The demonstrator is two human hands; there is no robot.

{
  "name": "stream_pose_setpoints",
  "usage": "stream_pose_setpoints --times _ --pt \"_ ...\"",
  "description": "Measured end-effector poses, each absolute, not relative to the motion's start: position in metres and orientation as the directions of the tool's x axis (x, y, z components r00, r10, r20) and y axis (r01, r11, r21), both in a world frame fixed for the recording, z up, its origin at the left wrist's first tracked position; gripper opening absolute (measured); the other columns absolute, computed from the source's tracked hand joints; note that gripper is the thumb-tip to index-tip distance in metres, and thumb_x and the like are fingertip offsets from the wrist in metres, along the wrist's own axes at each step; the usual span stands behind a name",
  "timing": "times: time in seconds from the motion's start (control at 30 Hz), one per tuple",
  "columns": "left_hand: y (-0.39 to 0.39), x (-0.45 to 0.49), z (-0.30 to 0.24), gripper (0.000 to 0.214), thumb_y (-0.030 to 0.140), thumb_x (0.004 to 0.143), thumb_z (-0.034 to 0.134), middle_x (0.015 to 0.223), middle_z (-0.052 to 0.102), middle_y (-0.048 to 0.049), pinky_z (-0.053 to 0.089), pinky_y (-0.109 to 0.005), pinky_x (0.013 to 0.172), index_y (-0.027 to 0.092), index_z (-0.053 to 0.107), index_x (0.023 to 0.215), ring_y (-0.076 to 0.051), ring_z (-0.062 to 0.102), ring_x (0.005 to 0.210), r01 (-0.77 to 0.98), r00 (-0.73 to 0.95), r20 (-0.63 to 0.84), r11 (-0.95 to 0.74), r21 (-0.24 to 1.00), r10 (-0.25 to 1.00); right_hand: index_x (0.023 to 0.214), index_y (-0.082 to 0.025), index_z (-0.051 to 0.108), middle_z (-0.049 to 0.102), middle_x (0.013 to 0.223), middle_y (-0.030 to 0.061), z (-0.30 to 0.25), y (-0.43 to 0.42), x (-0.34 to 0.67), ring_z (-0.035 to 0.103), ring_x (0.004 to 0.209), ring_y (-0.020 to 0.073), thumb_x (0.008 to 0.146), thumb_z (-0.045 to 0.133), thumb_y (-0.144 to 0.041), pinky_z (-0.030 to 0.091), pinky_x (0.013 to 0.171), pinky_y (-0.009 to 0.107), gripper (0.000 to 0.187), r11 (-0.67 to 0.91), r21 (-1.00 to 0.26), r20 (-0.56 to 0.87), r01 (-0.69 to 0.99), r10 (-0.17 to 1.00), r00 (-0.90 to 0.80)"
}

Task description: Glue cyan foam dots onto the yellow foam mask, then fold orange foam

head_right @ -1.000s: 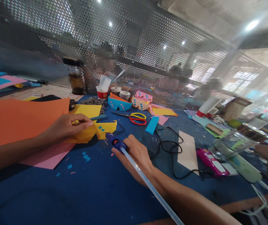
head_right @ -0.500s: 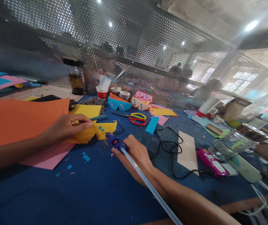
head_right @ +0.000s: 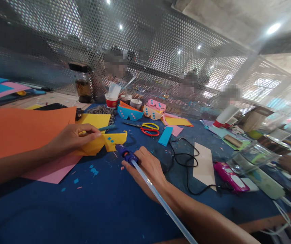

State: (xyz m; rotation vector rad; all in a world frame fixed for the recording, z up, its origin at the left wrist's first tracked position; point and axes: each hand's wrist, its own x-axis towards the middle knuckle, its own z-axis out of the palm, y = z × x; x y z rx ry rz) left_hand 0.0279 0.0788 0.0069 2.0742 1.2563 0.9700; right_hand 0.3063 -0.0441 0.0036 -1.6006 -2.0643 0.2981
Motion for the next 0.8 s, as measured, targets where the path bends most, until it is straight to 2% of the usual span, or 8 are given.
stream_pose_setpoints --times 0.2,0.37,0.53,0.67,0.8 --pt "0.078 0.028 0.008 0.034 0.056 0.084 0.065 0.090 0.082 -0.0062 0.052 -0.036 0.078 0.025 0.080 0.083 -0.028 0.072 0.089 0.531 0.305 0.297 -0.421 0.736 0.905 0.083 -0.022 0.056 0.056 0.087 -0.0027 0.005 -0.043 0.307 0.055 0.072 0.0138 0.101 0.067 -0.044 0.038 0.066 0.027 0.030 0.279 -0.510 0.270 0.814 0.950 -0.156" --pt "0.078 0.029 0.008 0.034 0.056 0.084 0.064 0.091 0.082 -0.0059 0.051 -0.037 0.079 0.026 0.079 0.083 -0.028 0.072 0.090 0.545 0.295 0.282 -0.404 0.735 0.913 0.081 -0.023 0.054 0.055 0.083 -0.0034 0.000 -0.044 0.310 0.054 0.071 0.0136 0.099 0.069 -0.046 0.042 0.066 0.027 0.033 0.285 -0.631 0.320 0.721 0.943 -0.093" --pt "0.079 0.028 0.005 0.033 0.054 0.086 0.065 0.091 0.082 -0.0070 0.052 -0.035 0.078 0.024 0.080 0.082 -0.028 0.073 0.090 0.527 0.304 0.318 -0.436 0.729 0.898 0.081 -0.023 0.053 0.055 0.085 -0.0021 0.006 -0.047 0.314 0.056 0.074 0.0148 0.097 0.069 -0.055 0.047 0.065 0.027 0.038 0.256 -0.760 0.267 0.597 0.961 -0.071" --pt "0.077 0.028 0.006 0.032 0.051 0.088 0.066 0.087 0.081 -0.0070 0.052 -0.032 0.071 0.022 0.079 0.081 -0.026 0.073 0.084 0.500 0.314 0.316 -0.439 0.746 0.895 0.091 -0.024 0.066 0.066 0.095 0.0010 0.011 -0.048 0.316 0.062 0.082 0.0166 0.097 0.069 -0.055 0.052 0.075 0.029 0.031 0.277 -0.796 0.264 0.539 0.959 -0.102" --pt "0.077 0.028 0.006 0.034 0.052 0.088 0.066 0.088 0.081 -0.0069 0.052 -0.032 0.071 0.021 0.079 0.083 -0.026 0.073 0.085 0.505 0.311 0.308 -0.431 0.748 0.899 0.100 -0.023 0.073 0.071 0.090 0.0019 0.007 -0.048 0.317 0.065 0.081 0.0186 0.098 0.066 -0.060 0.054 0.075 0.030 0.038 0.221 -0.847 0.196 0.483 0.975 -0.102"
